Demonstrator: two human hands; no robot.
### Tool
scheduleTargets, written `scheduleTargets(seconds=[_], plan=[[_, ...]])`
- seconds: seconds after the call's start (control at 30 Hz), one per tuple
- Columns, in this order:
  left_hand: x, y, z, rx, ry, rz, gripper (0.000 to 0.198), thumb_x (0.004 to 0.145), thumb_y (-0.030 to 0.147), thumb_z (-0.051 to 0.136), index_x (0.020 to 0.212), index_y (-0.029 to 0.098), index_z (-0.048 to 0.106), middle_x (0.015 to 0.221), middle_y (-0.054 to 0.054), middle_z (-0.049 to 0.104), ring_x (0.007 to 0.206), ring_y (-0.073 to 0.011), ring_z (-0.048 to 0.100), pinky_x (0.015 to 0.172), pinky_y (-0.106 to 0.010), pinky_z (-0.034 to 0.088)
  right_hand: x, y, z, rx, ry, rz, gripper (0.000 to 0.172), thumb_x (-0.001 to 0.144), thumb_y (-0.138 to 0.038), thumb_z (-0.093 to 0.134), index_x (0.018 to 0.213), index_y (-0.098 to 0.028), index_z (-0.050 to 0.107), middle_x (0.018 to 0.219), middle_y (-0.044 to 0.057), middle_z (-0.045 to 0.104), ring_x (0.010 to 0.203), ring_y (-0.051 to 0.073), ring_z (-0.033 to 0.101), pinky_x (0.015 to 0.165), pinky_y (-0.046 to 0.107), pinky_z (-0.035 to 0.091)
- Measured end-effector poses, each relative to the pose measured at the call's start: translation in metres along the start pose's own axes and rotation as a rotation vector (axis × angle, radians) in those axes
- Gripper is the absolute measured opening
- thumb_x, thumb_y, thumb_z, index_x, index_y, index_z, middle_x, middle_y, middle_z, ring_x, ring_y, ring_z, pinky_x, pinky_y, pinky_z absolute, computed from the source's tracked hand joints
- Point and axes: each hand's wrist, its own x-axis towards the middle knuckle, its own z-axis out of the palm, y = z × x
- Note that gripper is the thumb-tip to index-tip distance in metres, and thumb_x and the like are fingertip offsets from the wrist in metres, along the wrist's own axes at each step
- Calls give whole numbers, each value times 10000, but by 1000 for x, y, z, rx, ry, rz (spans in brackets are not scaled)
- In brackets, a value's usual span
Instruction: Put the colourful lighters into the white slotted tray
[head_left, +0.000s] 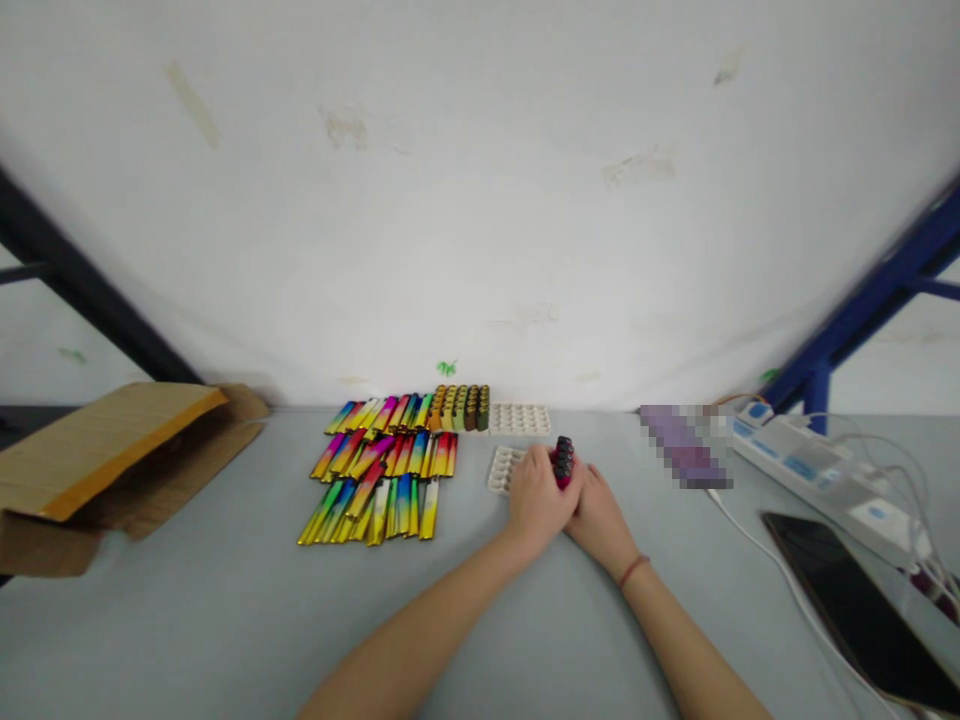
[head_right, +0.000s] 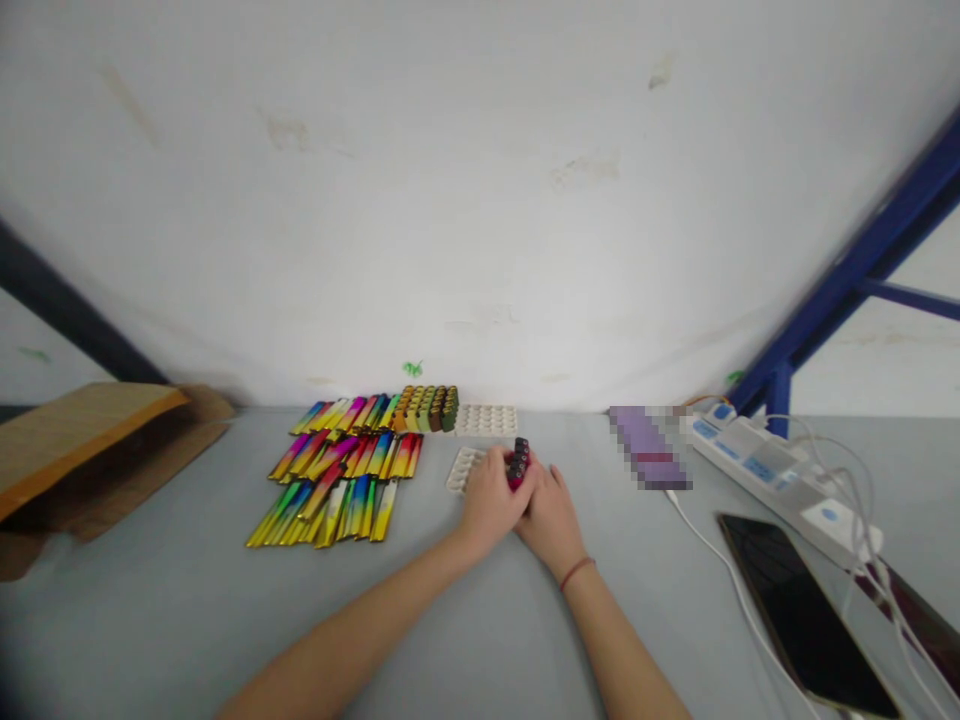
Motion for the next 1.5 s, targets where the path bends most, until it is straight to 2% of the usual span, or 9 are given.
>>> scheduleTargets(seconds=[0.27,0.57,0.8,1.0,1.17,1.27,1.37,1.43,1.5], plan=[[4,-1,-1,67,-1,12,225,957,409,500,993,209,595,1052,-171,667,1002,-314,667,852,-422,486,-1,-2,9,-81,19,65,711,769,-195,592,1458,-131,429,1392,226,606,1272,351,594,1150,584,351],[5,-8,3,110,141,153,90,935,286,558,918,198,564,944,-94,675,915,-240,676,813,-346,517,2,-6,7,-68,12,93,608,784,-203,616,1376,-124,504,1344,208,634,1209,325,632,1139,555,365],[10,-7,0,86,199,205,83,924,278,571,926,196,561,940,-96,684,904,-237,682,830,-358,533,2,-5,8,-25,39,84,706,781,-219,644,1441,-111,418,1388,210,617,1244,335,621,1143,581,356],[10,-11,-1,-59,173,122,117,927,315,551,921,200,567,954,-106,706,951,-245,687,879,-366,524,2,-3,8,-24,9,98,717,800,-257,646,1451,-115,382,1412,219,602,1282,346,599,1160,598,320],[7,-9,-9,-233,171,22,189,909,393,546,858,212,558,818,-68,690,828,-226,678,801,-336,516,2,-1,8,-44,8,94,750,819,-338,668,1461,-95,364,1379,227,628,1257,346,620,1150,591,343],[11,-18,-31,-467,210,-96,268,878,467,549,840,202,556,763,-48,665,739,-200,653,716,-304,509,1,0,10,-61,36,79,778,821,-443,687,1448,-98,381,1393,246,611,1248,358,625,1135,600,361],[20,-49,-78,-676,185,-233,359,798,538,605,872,187,585,802,-48,680,743,-195,661,705,-296,519,1,2,10,-70,55,54,765,833,-482,674,1445,-122,389,1407,240,601,1255,361,620,1125,610,370],[29,-77,-120,-582,110,-316,359,766,519,618,883,179,608,788,-43,684,749,-208,665,717,-311,525,1,2,10,-70,61,51,739,837,-491,669,1429,-132,409,1388,231,619,1238,358,630,1118,606,381],[39,-105,-160,-283,15,-363,308,750,469,627,848,178,628,769,-42,688,787,-235,670,727,-322,519,1,2,9,-67,62,51,727,830,-504,673,1403,-124,436,1352,232,642,1209,358,645,1096,592,412]])
